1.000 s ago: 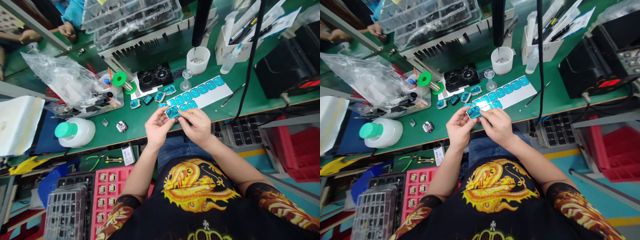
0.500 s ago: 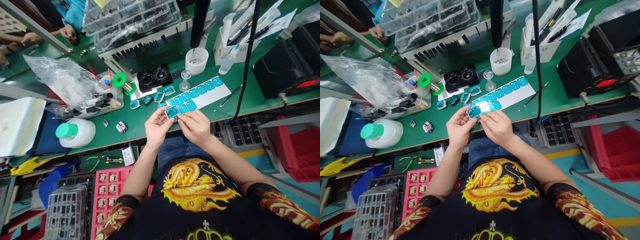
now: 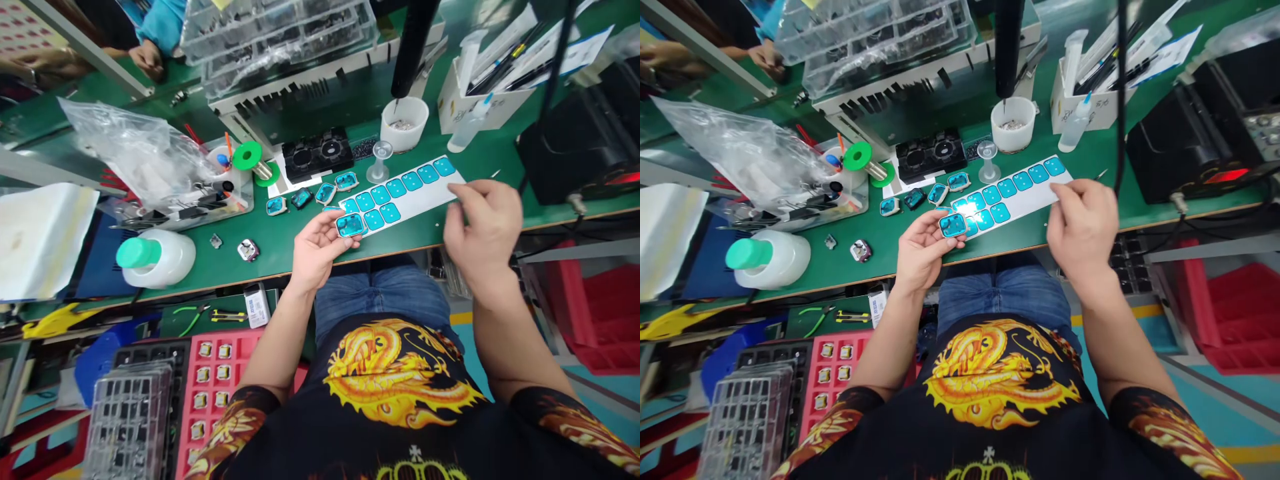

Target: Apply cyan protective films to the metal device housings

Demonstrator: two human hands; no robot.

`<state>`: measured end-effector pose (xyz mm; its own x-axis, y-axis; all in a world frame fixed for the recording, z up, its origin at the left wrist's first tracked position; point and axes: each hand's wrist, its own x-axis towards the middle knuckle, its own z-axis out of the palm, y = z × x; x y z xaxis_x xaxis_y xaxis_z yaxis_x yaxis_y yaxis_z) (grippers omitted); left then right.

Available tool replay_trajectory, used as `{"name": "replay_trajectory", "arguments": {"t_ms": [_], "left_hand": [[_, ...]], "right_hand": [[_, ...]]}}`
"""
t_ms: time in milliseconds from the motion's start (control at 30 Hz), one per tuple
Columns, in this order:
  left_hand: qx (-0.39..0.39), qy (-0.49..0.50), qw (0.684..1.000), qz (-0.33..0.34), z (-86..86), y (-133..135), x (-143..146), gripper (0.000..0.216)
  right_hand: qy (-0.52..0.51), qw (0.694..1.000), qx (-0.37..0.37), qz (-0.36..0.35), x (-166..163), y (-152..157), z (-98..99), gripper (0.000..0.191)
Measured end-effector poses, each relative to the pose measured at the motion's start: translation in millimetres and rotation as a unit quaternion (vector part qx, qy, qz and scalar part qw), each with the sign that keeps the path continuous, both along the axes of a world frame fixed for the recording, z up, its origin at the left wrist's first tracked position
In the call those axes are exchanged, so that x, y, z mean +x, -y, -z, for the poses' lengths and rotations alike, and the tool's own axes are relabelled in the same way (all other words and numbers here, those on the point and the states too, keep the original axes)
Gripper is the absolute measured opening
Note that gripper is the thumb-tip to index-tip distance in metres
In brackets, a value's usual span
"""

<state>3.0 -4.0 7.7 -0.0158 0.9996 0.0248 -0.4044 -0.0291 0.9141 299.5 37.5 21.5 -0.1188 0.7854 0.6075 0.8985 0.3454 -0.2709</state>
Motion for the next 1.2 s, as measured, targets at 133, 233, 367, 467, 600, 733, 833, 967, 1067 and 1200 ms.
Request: {"name": "replay_trajectory", "arguments": {"t_ms": [133,233,367,467,600,733,833,967,1067,1200], "left_hand": [[-0.013,0.006,1.000,0.001,-1.4,-2,-1,0.050],[-0.012,0.018,1.000,0.011,-2.1,-2,-1,0.051],[-0.005,0.039,0.999,0.014,-1.8,-1,-1,0.051],[-0.014,0.040,0.999,0.014,-0.8,-2,-1,0.052],[-0.020,0.032,0.999,0.021,0.5,-2,-2,0.054],[-0.010,0.032,0.999,0.025,0.3,-1,-1,0.054],[-0.009,0.032,0.999,0.021,0.2,-1,0,0.054],[-0.005,0.028,0.999,0.027,0.7,0,0,0.052],[-0.002,0.029,0.999,0.023,0.4,0,0,0.052],[-0.013,0.024,0.999,0.021,-0.2,1,0,0.051]], "right_hand": [[0.082,0.993,-0.077,0.048,34,-3,-1.5,0.041],[0.106,0.988,-0.109,0.037,42,0,1.7,0.043],[0.118,0.991,-0.039,0.040,44,4,11.6,0.036],[0.126,0.992,0.001,-0.003,42,14,13.3,0.030],[0.145,0.986,-0.035,-0.070,32,36,5.2,0.040],[0.162,0.978,-0.068,-0.111,21,52,-0.4,0.033],[0.114,0.985,-0.032,-0.123,16,57,-4.7,0.027],[-0.053,0.993,0.050,-0.089,4,60,-18.8,0.030],[-0.109,0.990,0.022,-0.091,-10,55,-25.4,0.016],[-0.078,0.990,-0.049,-0.110,-17,42,-19.9,0.006]]}}
